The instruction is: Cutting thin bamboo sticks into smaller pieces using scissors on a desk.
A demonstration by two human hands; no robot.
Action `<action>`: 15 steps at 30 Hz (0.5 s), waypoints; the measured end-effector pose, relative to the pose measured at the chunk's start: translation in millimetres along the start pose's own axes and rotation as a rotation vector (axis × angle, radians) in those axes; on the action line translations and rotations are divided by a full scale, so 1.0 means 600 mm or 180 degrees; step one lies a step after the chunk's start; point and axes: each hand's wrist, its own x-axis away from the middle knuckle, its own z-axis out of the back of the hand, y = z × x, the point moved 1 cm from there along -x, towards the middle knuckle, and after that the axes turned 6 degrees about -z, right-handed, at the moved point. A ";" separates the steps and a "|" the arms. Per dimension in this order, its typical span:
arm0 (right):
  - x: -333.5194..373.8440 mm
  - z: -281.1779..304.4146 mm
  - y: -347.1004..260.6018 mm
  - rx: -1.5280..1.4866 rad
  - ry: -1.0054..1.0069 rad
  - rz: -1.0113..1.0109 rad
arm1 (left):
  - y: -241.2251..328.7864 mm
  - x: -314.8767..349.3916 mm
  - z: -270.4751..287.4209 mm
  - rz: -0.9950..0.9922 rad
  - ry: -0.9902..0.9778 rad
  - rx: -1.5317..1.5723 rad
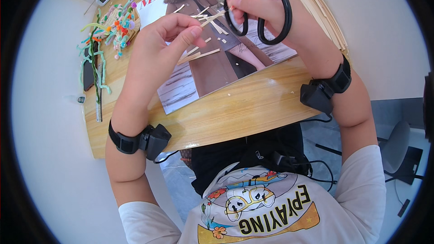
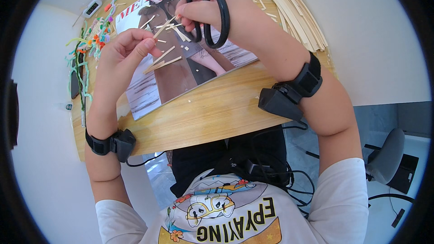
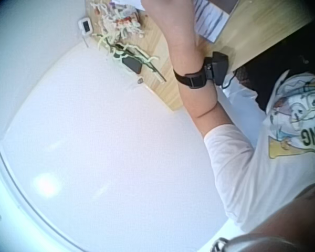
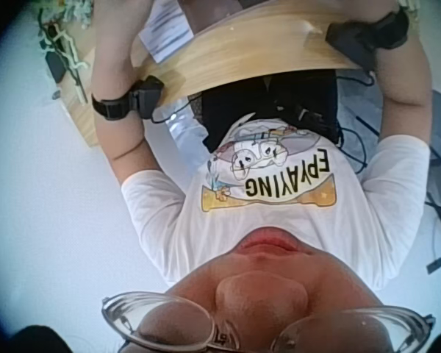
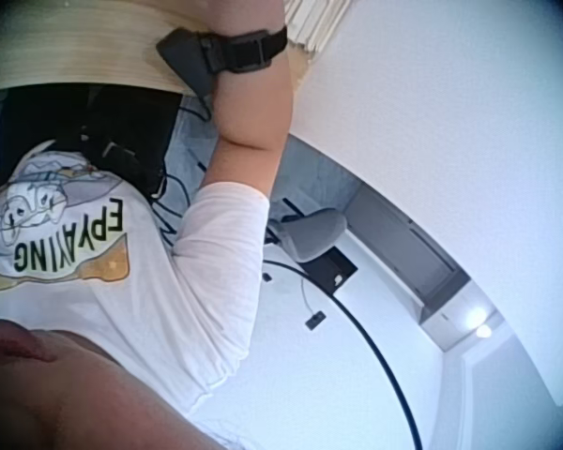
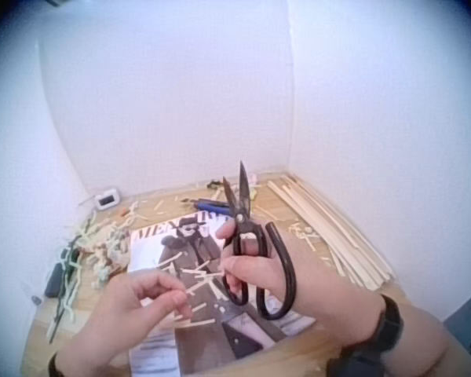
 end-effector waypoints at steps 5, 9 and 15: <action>0.017 -0.003 -0.049 0.0317 0.0239 -0.0410 | -0.001 -0.001 0.002 0.0039 -0.0015 -0.0099; 0.020 -0.009 -0.045 0.0624 0.0457 -0.0409 | -0.001 -0.002 0.002 0.0079 -0.0082 -0.0104; 0.024 -0.020 -0.032 0.2204 0.1752 0.0565 | -0.007 -0.006 0.002 0.0041 0.0022 0.0140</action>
